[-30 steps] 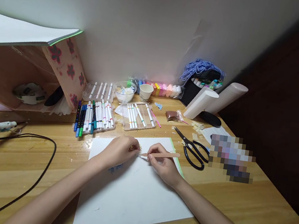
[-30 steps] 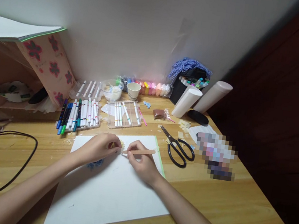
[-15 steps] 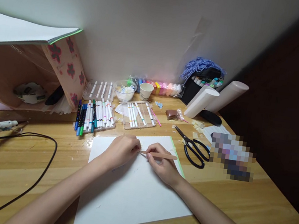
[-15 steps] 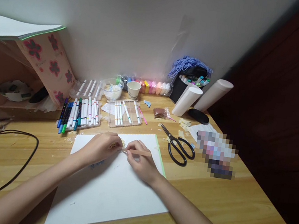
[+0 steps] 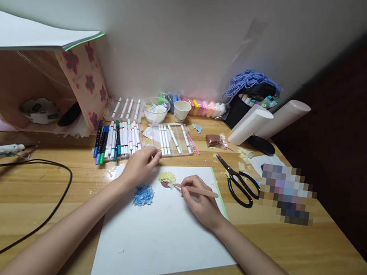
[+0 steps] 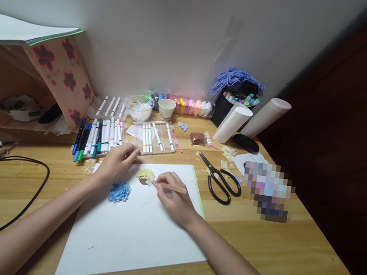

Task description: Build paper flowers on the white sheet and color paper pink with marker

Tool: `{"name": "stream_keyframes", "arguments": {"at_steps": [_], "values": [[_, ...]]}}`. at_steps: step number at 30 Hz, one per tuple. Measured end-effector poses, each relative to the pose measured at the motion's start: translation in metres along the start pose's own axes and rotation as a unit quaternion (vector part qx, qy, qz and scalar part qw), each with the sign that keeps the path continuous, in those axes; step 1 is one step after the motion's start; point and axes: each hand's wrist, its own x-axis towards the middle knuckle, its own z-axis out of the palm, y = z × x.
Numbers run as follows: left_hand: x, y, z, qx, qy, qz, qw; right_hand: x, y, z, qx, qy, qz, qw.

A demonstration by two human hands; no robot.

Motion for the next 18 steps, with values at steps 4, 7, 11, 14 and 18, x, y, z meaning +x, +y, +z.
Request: {"name": "stream_keyframes", "arguments": {"at_steps": [4,7,11,14,18], "values": [[0.000,-0.016,0.008,-0.034,0.030,-0.017,0.999,0.001,0.000,0.000,-0.007,-0.001,-0.002,1.000],[-0.002,-0.020,0.010,-0.020,0.049,-0.013,0.999,0.001,-0.001,0.001,-0.011,-0.002,-0.007,1.000],[-0.003,-0.019,0.009,0.004,0.057,-0.024,0.998,0.001,-0.002,0.000,-0.016,-0.007,-0.003,1.000],[-0.003,-0.018,0.009,-0.001,0.058,-0.031,0.998,0.001,-0.003,0.000,-0.027,-0.006,-0.014,1.000],[-0.003,-0.018,0.010,-0.002,0.053,-0.036,0.998,0.002,-0.005,0.001,-0.035,0.002,-0.034,0.999]]}}
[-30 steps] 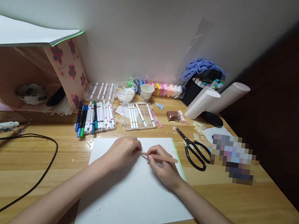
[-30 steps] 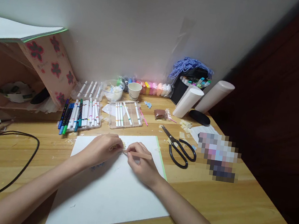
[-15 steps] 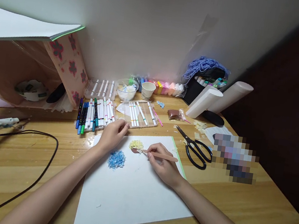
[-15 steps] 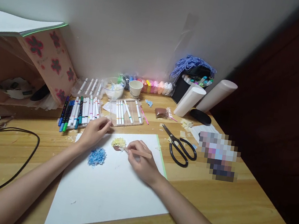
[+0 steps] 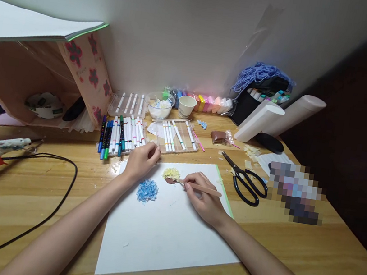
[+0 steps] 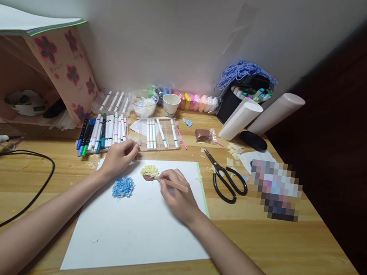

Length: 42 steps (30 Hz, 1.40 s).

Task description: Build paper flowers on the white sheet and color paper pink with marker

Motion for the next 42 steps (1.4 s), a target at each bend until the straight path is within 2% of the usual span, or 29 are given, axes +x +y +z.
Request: {"name": "stream_keyframes", "arguments": {"at_steps": [7,16,25,33,38,42], "values": [[0.000,0.000,0.000,0.001,-0.004,0.013,1.000,0.004,0.002,0.006,0.010,0.022,-0.001,1.000],[0.000,0.002,-0.001,-0.003,-0.010,0.006,1.000,0.009,0.005,0.010,-0.008,0.048,-0.059,0.997],[-0.001,0.003,-0.001,0.014,-0.021,0.004,1.000,0.009,0.011,0.014,0.004,0.061,-0.010,0.998],[0.001,0.002,0.000,0.010,-0.028,0.009,1.000,0.024,0.009,0.016,-0.027,0.067,-0.044,0.996],[0.001,0.003,0.000,0.005,-0.028,0.005,1.000,0.026,0.008,0.018,-0.032,0.069,-0.024,0.997],[0.001,0.002,0.000,0.018,-0.022,0.005,1.000,0.024,0.008,0.017,-0.001,0.098,-0.015,0.995]]}}
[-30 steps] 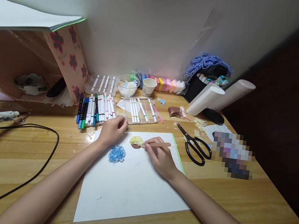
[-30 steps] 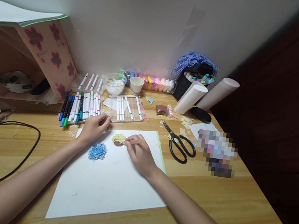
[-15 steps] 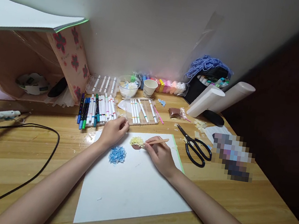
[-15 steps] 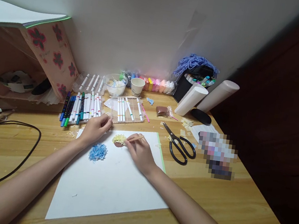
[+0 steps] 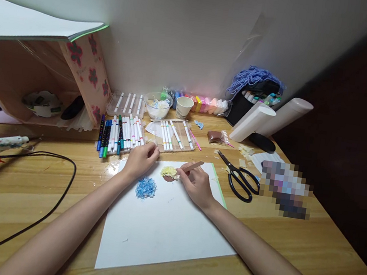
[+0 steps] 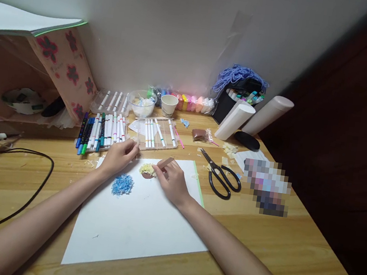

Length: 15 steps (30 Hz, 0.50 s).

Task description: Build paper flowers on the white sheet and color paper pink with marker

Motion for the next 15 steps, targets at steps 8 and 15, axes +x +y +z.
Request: {"name": "stream_keyframes", "arguments": {"at_steps": [8,15], "values": [[-0.0007,-0.0003,0.0000,-0.014,-0.007,-0.003,1.000,-0.0019,0.0031,0.0002,-0.005,0.006,-0.039,0.999],[-0.0006,0.0015,-0.0015,-0.012,-0.003,-0.001,1.000,-0.0009,-0.0005,0.0020,-0.007,0.004,-0.069,0.998]]}}
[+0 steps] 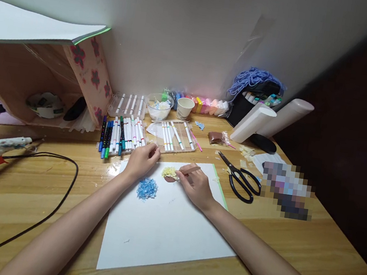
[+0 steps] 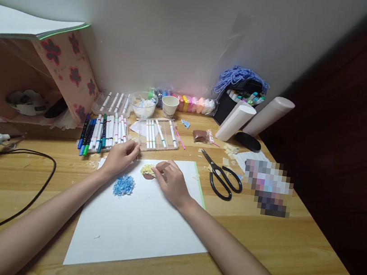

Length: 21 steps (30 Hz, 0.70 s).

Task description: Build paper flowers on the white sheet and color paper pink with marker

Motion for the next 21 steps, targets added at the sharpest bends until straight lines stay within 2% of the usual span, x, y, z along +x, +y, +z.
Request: {"name": "stream_keyframes", "arguments": {"at_steps": [3,5,8,10,13,16,18,21], "values": [[0.000,-0.002,0.000,-0.002,-0.006,-0.003,1.000,-0.002,-0.003,-0.010,0.020,0.055,-0.005,0.998],[0.000,-0.004,0.001,-0.008,-0.011,-0.002,1.000,-0.004,-0.001,-0.026,0.015,0.078,-0.015,0.997],[0.000,-0.006,-0.002,-0.020,-0.010,-0.005,1.000,-0.005,0.013,-0.062,-0.042,0.089,-0.049,0.994],[0.001,0.000,-0.007,-0.026,0.002,-0.010,1.000,-0.004,0.026,-0.089,-0.078,0.132,-0.030,0.988],[0.004,0.025,-0.016,-0.040,-0.009,0.001,0.999,-0.002,0.046,-0.124,-0.063,0.233,0.078,0.967],[0.018,0.067,-0.010,-0.012,-0.098,0.050,0.994,0.000,0.057,-0.145,0.017,0.295,0.166,0.941],[0.035,0.096,0.009,0.044,-0.156,0.096,0.982,0.000,0.058,-0.152,0.041,0.293,0.186,0.937],[0.067,0.126,0.052,0.131,-0.215,0.136,0.958,-0.002,0.053,-0.155,0.031,0.266,0.189,0.945]]}}
